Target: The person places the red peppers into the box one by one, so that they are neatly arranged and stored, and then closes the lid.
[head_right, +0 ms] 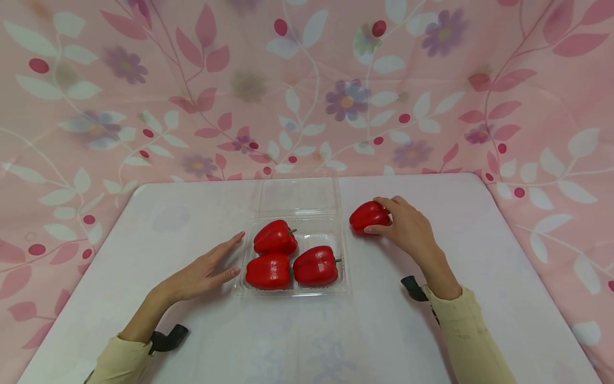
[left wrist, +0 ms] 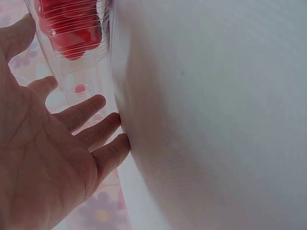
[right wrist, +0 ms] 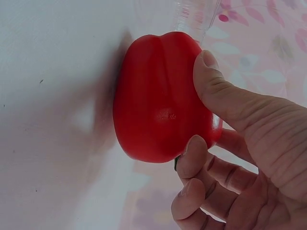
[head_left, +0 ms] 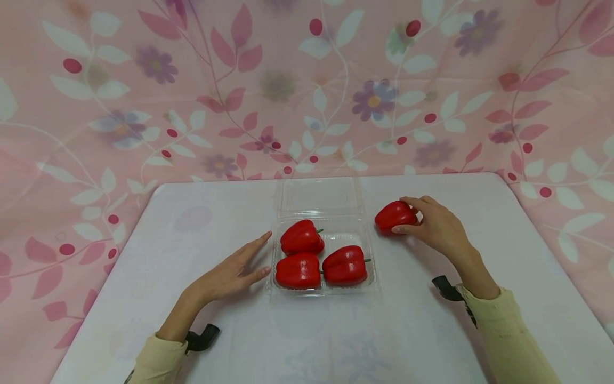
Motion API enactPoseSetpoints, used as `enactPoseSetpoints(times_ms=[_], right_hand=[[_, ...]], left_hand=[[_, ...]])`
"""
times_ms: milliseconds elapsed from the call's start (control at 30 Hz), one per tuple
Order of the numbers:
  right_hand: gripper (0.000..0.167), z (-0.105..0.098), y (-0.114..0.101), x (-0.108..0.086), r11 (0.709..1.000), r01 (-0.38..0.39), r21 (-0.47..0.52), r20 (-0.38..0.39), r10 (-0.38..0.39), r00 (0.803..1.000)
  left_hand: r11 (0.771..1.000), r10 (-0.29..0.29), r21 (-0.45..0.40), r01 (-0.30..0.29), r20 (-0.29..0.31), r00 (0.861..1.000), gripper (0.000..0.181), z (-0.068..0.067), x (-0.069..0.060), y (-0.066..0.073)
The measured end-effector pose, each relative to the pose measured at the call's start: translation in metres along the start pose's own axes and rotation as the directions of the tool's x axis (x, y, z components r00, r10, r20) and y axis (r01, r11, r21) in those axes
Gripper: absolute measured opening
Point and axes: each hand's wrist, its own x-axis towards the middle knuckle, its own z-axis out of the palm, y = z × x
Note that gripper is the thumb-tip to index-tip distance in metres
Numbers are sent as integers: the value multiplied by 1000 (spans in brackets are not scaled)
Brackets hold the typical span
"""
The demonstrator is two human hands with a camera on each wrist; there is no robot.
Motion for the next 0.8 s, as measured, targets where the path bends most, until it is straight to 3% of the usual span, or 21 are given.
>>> enactPoseSetpoints(times_ms=[800], right_hand=[[71, -18, -15, -4, 1000, -2, 9, -34, 3, 999]], left_hand=[[1000, -6, -15, 6, -1, 1000, 81, 1, 0, 0]])
